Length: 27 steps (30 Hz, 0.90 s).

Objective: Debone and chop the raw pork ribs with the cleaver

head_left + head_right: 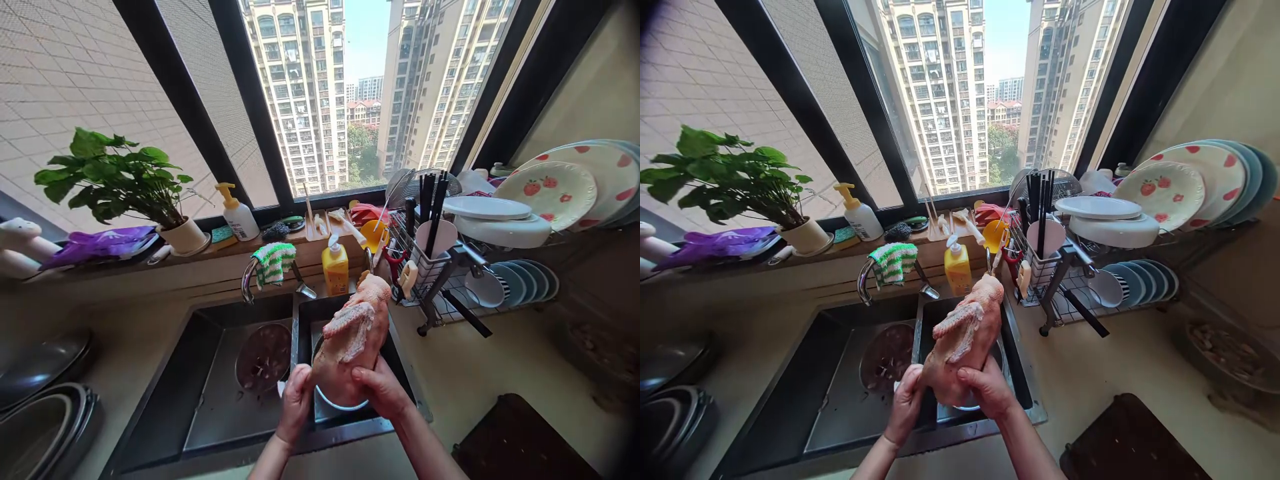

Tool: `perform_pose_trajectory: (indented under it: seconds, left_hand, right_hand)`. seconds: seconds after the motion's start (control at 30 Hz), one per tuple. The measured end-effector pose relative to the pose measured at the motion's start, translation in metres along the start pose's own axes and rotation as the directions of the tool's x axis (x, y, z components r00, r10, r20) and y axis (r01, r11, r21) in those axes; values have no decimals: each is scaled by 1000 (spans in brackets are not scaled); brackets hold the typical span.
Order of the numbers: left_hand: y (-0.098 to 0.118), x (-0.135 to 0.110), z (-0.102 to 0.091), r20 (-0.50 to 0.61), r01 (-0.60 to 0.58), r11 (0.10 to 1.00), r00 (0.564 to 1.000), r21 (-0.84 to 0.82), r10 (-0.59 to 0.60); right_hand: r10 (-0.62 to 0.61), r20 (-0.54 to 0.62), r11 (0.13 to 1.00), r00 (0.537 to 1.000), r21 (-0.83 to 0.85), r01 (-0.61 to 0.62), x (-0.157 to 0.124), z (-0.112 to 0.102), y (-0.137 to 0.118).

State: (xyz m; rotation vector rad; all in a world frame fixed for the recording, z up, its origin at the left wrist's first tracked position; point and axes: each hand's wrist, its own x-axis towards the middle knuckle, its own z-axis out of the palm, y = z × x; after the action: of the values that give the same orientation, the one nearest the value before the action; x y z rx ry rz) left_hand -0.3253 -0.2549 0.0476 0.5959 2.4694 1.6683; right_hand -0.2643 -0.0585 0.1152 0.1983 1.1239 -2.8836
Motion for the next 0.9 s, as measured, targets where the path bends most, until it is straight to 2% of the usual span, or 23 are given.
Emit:
perform_pose_trajectory:
  seconds: [0.07, 0.13, 0.23, 0.33, 0.37, 0.43, 0.5, 0.57, 0.73, 0.83, 0.9]
  left_hand:
    - [0, 7, 2, 149, 41, 995, 988, -93, -26]
    - [5, 17, 1, 330, 147, 956, 942, -255, -57]
    - [21, 36, 2, 513, 402, 783, 849, -475, -125]
    - [43, 54, 8, 649, 580, 574, 753, -579, -107]
    - [50, 58, 9, 670, 603, 523, 738, -602, -79]
    - [61, 65, 8, 658, 587, 488, 752, -646, -33]
    - [68, 69, 2, 617, 519, 548, 787, -656, -8]
    - [75, 72, -8, 593, 454, 647, 805, -613, -4]
    - [94, 72, -20, 623, 328, 858, 782, -395, -12]
    - [100, 69, -13, 544, 238, 932, 837, -274, -53]
    - [99, 67, -9, 477, 273, 923, 871, -271, -118]
  right_hand:
    - [-10, -3, 999, 1000, -48, 10, 0, -3, -5]
    - [14, 6, 997, 1000, -80, -13, 0, -6, -8]
    - [81, 44, 994, 996, -76, -78, -1, -9, -8]
    - [138, 74, 990, 988, -11, -138, -2, -10, -1]
    - [153, 82, 988, 985, 13, -154, -2, -11, 2]
    - [174, 94, 983, 980, 44, -179, -1, -12, 7]
    - [184, 104, 981, 977, 38, -189, 1, -14, 10]
    - [186, 110, 982, 976, 6, -188, 3, -18, 12]
    - [188, 105, 982, 976, -51, -184, 5, -23, 19]
    - [200, 103, 979, 974, -65, -194, 4, -19, 26]
    - [192, 96, 978, 977, -107, -181, 4, -15, 30]
